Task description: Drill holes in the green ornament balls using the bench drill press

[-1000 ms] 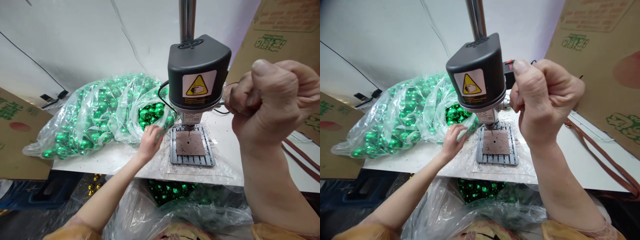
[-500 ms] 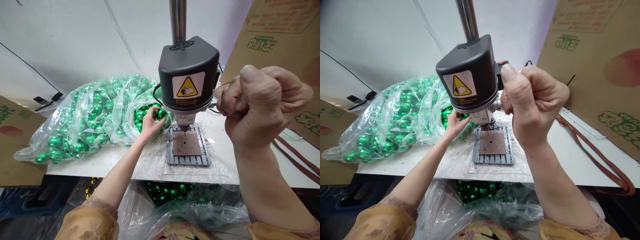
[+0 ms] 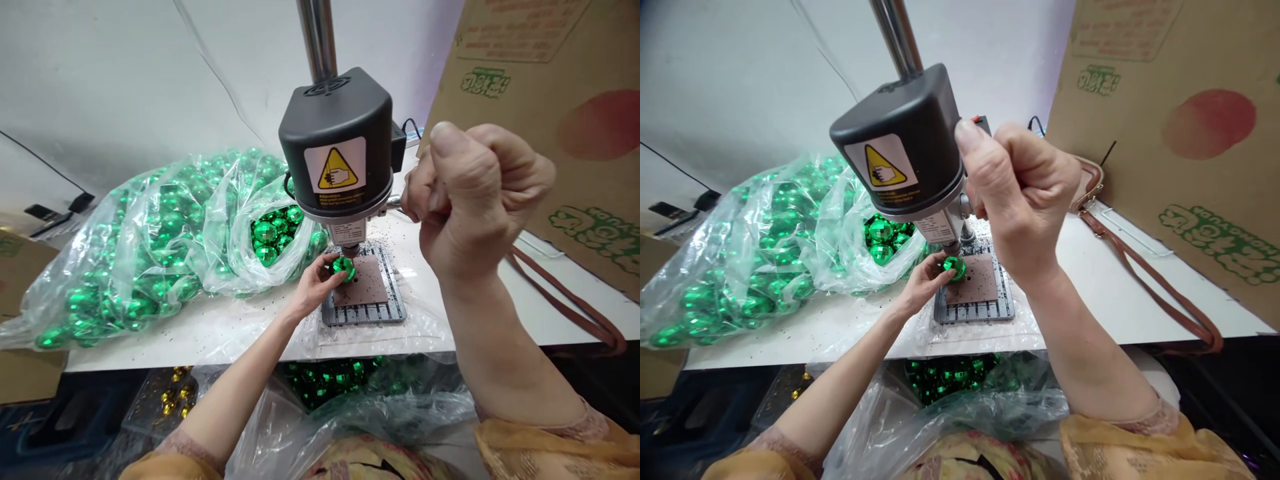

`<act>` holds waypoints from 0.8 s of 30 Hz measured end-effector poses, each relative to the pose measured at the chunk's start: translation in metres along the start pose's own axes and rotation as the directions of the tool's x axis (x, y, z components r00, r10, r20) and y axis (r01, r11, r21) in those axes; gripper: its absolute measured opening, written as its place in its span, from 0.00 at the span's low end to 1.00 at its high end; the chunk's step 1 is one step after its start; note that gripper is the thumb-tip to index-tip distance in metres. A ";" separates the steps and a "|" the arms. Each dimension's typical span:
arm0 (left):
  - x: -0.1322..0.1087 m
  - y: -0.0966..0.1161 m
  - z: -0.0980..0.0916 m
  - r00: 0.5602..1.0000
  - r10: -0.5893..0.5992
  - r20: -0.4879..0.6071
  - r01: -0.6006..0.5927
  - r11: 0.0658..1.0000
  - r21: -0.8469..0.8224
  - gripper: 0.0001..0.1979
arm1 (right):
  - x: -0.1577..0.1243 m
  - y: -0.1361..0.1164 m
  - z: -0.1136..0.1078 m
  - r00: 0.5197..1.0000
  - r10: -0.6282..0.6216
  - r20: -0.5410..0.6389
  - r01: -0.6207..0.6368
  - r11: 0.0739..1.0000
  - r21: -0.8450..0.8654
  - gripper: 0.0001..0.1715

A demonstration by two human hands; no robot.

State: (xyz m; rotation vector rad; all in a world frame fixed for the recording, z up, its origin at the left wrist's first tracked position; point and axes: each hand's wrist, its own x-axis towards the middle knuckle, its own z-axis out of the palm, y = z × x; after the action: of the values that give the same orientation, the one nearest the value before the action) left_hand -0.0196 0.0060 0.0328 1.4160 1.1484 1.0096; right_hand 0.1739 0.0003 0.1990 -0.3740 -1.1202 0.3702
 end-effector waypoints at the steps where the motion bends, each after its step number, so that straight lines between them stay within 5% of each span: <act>1: 0.000 0.001 0.001 1.000 0.013 0.005 -0.013 0.999 0.040 0.30 | 0.000 0.001 0.001 1.000 -0.013 -0.003 0.013 1.000 0.006 0.28; 5: -0.002 0.004 0.005 0.998 0.067 0.004 -0.067 0.973 0.219 0.27 | 0.000 0.001 0.002 0.999 -0.050 -0.003 0.050 0.998 0.029 0.27; 17: -0.004 0.002 0.026 0.972 0.237 -0.001 -0.216 0.886 0.411 0.23 | -0.001 -0.003 0.001 1.000 0.010 0.003 -0.010 0.999 -0.036 0.30; 24: -0.007 -0.009 0.031 0.978 0.203 -0.045 -0.178 0.927 0.330 0.26 | -0.003 0.001 -0.001 1.000 -0.025 -0.003 0.025 0.999 -0.038 0.27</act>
State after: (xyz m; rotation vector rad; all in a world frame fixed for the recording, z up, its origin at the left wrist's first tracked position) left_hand 0.0082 -0.0065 0.0192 1.7920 1.2975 1.0518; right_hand 0.1732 -0.0005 0.1956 -0.3932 -1.1290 0.3271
